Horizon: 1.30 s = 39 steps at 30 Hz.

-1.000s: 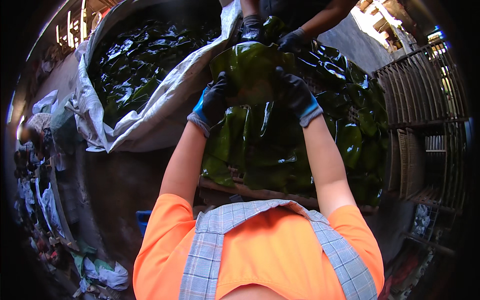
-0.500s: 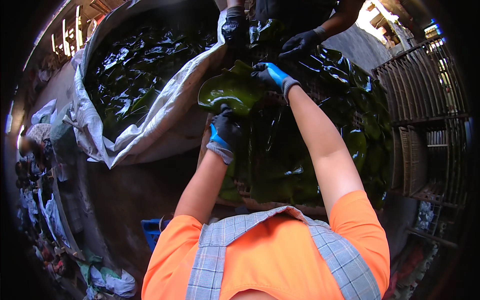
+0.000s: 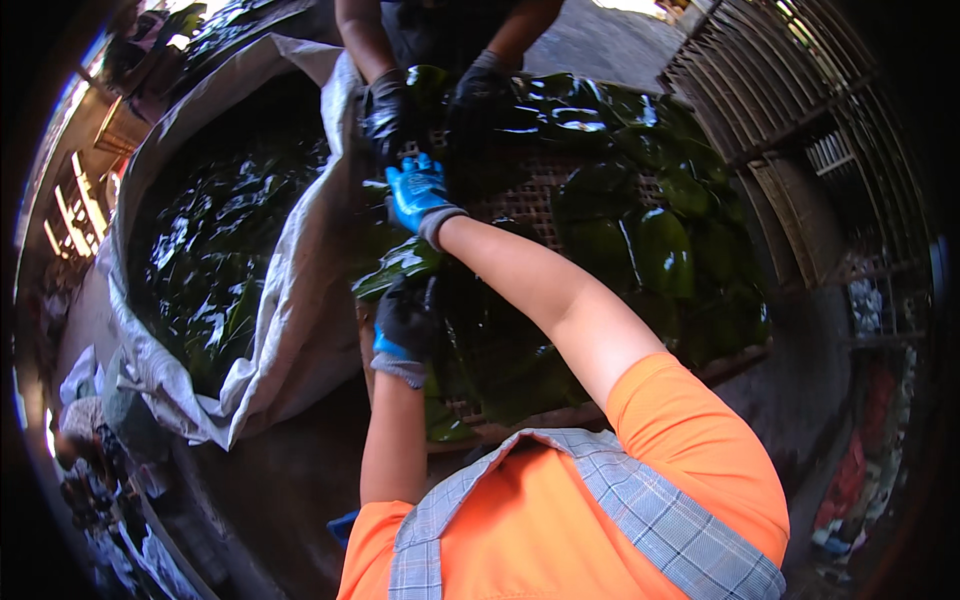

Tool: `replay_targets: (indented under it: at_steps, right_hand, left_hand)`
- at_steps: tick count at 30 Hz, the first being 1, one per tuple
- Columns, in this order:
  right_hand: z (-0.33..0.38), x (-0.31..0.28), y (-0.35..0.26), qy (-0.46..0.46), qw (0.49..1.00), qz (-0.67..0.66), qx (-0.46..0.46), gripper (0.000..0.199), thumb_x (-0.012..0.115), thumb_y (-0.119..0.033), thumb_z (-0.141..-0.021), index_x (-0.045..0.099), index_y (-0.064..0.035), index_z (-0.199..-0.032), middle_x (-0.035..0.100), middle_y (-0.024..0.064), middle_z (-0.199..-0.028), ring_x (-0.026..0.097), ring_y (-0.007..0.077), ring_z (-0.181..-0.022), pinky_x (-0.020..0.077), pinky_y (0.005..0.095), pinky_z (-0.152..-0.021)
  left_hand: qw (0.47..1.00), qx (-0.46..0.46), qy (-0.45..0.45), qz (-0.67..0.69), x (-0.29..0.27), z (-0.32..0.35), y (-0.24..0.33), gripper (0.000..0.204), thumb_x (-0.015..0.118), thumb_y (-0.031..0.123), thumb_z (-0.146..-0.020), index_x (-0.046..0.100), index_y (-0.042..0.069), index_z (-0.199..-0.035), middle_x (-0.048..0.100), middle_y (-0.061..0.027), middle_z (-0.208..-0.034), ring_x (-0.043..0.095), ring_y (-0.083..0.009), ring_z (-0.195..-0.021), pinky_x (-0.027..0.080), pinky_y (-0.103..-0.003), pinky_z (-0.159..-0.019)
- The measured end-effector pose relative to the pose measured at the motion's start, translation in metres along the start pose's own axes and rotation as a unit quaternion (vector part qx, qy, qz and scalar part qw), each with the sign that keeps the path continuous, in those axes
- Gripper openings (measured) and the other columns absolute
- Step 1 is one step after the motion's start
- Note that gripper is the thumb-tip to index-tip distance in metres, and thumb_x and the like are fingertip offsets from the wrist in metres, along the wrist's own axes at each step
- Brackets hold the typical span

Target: The person takes large sheets of kelp from a water-filled container and spreads them out onto a rectangular mesh rack before placing the rack onto a storage shelf.

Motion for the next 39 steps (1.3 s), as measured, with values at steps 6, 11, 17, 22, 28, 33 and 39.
replay_targets:
  at_steps: [6,11,17,22,28,33,39]
  right_hand:
    - [0.043,-0.096,0.045,-0.110,0.967,-0.228,-0.018,0.031,0.061,-0.028,-0.080,0.064,-0.0107,-0.105,0.065,0.0154,-0.101,0.061,0.0326,-0.096,0.0474,0.0423,-0.084]
    - [0.075,-0.119,0.226,-0.162,0.948,-0.182,0.205,0.033,0.065,-0.034,-0.078,0.064,-0.0110,-0.102,0.066,0.0144,-0.099,0.063,0.0330,-0.093,0.0496,0.0416,-0.081]
    - [0.113,-0.133,0.317,-0.229,0.945,0.101,0.209,0.073,0.073,-0.048,-0.068,0.049,-0.0056,-0.123,0.059,0.0168,-0.118,0.056,0.0334,-0.109,0.0434,0.0421,-0.095]
    - [0.109,-0.115,0.337,-0.222,0.960,0.147,0.092,0.036,0.069,-0.037,-0.073,0.065,-0.0141,-0.101,0.066,0.0111,-0.101,0.061,0.0294,-0.099,0.0412,0.0430,-0.095]
    - [0.091,-0.149,0.351,0.010,0.999,0.016,-0.041,0.026,0.071,-0.028,-0.071,0.070,-0.0127,-0.093,0.067,0.0088,-0.092,0.061,0.0282,-0.092,0.0426,0.0405,-0.092]
    - [0.085,-0.237,0.331,-0.055,0.726,-0.683,0.062,0.034,0.069,-0.014,-0.076,0.063,-0.0005,-0.106,0.065,0.0137,-0.107,0.061,0.0226,-0.099,0.0462,0.0358,-0.091]
    - [0.129,-0.209,0.318,0.012,0.601,-0.793,-0.101,0.034,0.056,0.002,-0.082,0.056,0.0025,-0.116,0.060,0.0131,-0.118,0.055,0.0217,-0.112,0.0420,0.0353,-0.100]
  left_hand:
    - [0.984,0.034,-0.119,-0.129,-0.010,0.042,0.000,0.037,0.046,0.019,-0.096,0.038,0.000,-0.128,0.038,-0.0184,-0.139,0.039,-0.0333,-0.127,0.035,-0.045,-0.107]
    - [0.994,-0.084,-0.074,0.014,0.055,0.085,-0.006,0.041,0.040,0.025,-0.098,0.037,0.004,-0.133,0.042,-0.0167,-0.138,0.045,-0.0315,-0.123,0.040,-0.040,-0.102]
    - [0.991,-0.096,-0.088,-0.024,0.077,0.086,-0.049,0.040,0.043,0.022,-0.097,0.041,0.002,-0.131,0.040,-0.0169,-0.140,0.040,-0.0284,-0.128,0.036,-0.039,-0.105]
    - [0.990,-0.088,-0.099,-0.038,0.111,0.074,-0.098,0.042,0.042,0.023,-0.097,0.040,0.002,-0.133,0.041,-0.0175,-0.138,0.042,-0.0280,-0.126,0.036,-0.040,-0.105]
    - [0.987,-0.120,-0.089,-0.052,0.147,0.075,-0.137,0.040,0.043,0.024,-0.097,0.042,0.004,-0.132,0.050,-0.0131,-0.131,0.050,-0.0259,-0.118,0.043,-0.038,-0.099]
    - [0.989,-0.038,-0.092,-0.106,0.158,0.054,-0.144,0.041,0.039,0.024,-0.098,0.038,0.006,-0.135,0.049,-0.0137,-0.132,0.051,-0.0287,-0.118,0.042,-0.042,-0.099]
    - [0.953,-0.189,-0.235,-0.010,0.190,0.034,-0.161,0.049,0.042,0.039,-0.095,0.038,0.014,-0.137,0.050,-0.0092,-0.132,0.051,-0.0298,-0.116,0.043,-0.047,-0.097]
Point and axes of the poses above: each hand's wrist, its own z-axis away from the middle knuckle, its own x-axis out of the palm, y = z × x, the point moved 1 cm from there along -z, towards the middle knuckle
